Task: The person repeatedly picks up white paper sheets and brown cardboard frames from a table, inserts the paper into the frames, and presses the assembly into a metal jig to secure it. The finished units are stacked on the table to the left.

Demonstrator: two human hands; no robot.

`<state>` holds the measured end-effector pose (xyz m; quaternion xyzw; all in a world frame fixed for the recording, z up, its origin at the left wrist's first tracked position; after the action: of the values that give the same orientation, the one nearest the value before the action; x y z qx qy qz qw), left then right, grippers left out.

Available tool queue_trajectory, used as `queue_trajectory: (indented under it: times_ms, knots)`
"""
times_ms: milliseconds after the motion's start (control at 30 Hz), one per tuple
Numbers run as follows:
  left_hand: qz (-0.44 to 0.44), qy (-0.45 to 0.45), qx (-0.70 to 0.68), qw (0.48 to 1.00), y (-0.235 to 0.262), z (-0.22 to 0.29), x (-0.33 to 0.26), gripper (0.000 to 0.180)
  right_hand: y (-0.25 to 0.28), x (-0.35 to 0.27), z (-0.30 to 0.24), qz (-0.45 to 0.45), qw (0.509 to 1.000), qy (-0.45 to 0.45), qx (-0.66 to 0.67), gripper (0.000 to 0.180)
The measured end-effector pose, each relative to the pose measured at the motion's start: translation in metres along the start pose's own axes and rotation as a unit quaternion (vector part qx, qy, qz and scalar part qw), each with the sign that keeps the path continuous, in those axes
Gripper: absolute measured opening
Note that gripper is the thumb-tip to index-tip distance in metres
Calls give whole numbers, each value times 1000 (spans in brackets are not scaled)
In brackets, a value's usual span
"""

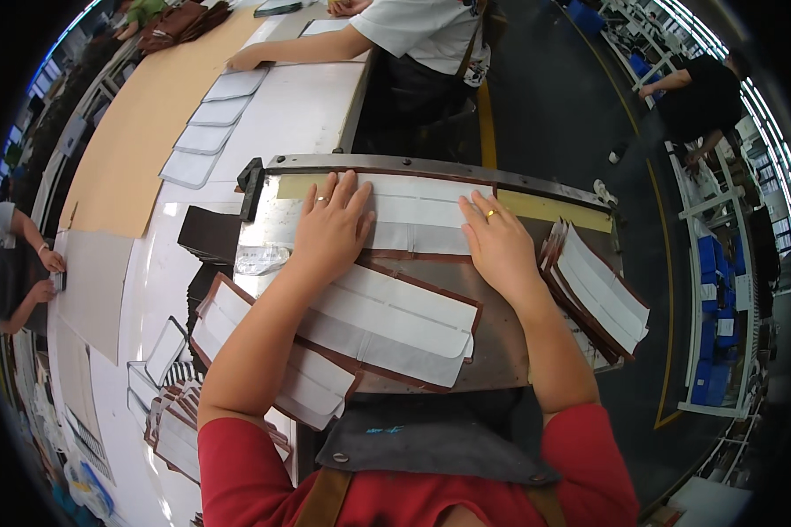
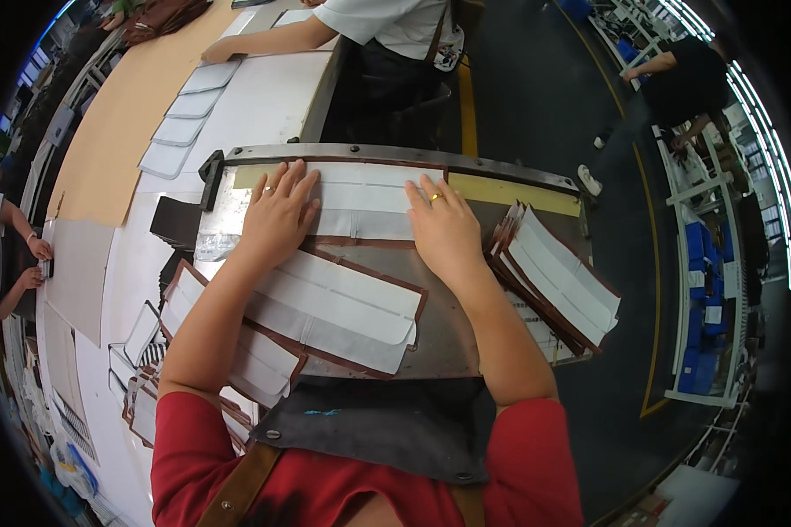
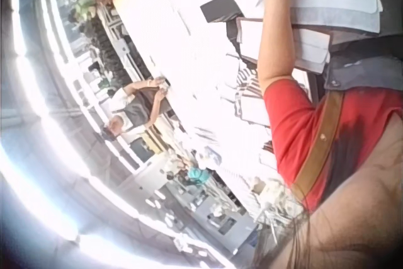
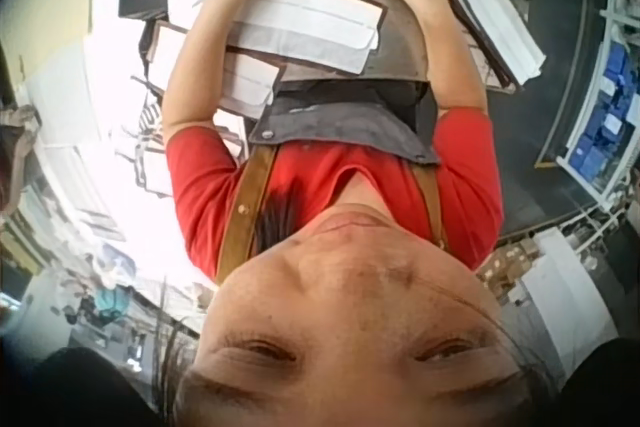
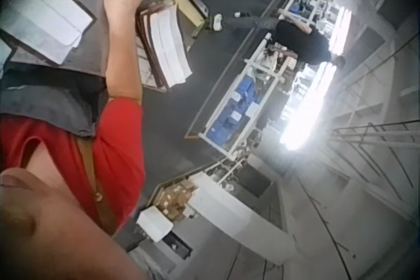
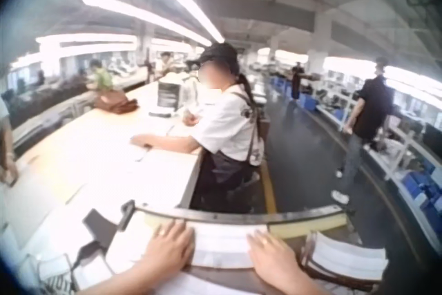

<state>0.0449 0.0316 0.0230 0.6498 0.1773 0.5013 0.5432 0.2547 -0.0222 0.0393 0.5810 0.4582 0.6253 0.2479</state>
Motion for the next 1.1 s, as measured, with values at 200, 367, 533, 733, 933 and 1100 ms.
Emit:
queue_trajectory:
  times_ms: [200,367,533,733,933,1100]
  knots:
    - [-2,2,-37,999,7,0,3,38,1,2,-4,-21,1000,0,-13,37]
    - [-2,-8,-27,1000,11,7,5,36,1,0,-4,-26,1000,-9,0,38]
    - [19,-19,-16,1000,12,9,3,35,-1,0,-6,-31,999,-4,-15,39]
    - [12,-24,-13,1000,15,10,3,35,-2,-2,-6,-31,999,4,-24,39]
    - [31,-28,-28,999,18,12,2,35,-5,-4,-4,-47,998,-12,-28,38]
    - [15,-13,-44,999,20,8,6,28,5,-3,-7,-20,1000,10,-11,38]
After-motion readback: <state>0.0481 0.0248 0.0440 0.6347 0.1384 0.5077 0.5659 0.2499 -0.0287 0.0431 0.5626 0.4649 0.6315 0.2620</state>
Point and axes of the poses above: each hand's wrist, its own x-axis towards the middle knuckle, its own y-axis out of the back of the hand, z = x × y, the point moved 6 cm from there along x, towards the middle knuckle, and after that the axes turned 9 degrees about z, right-handed, at the moved point
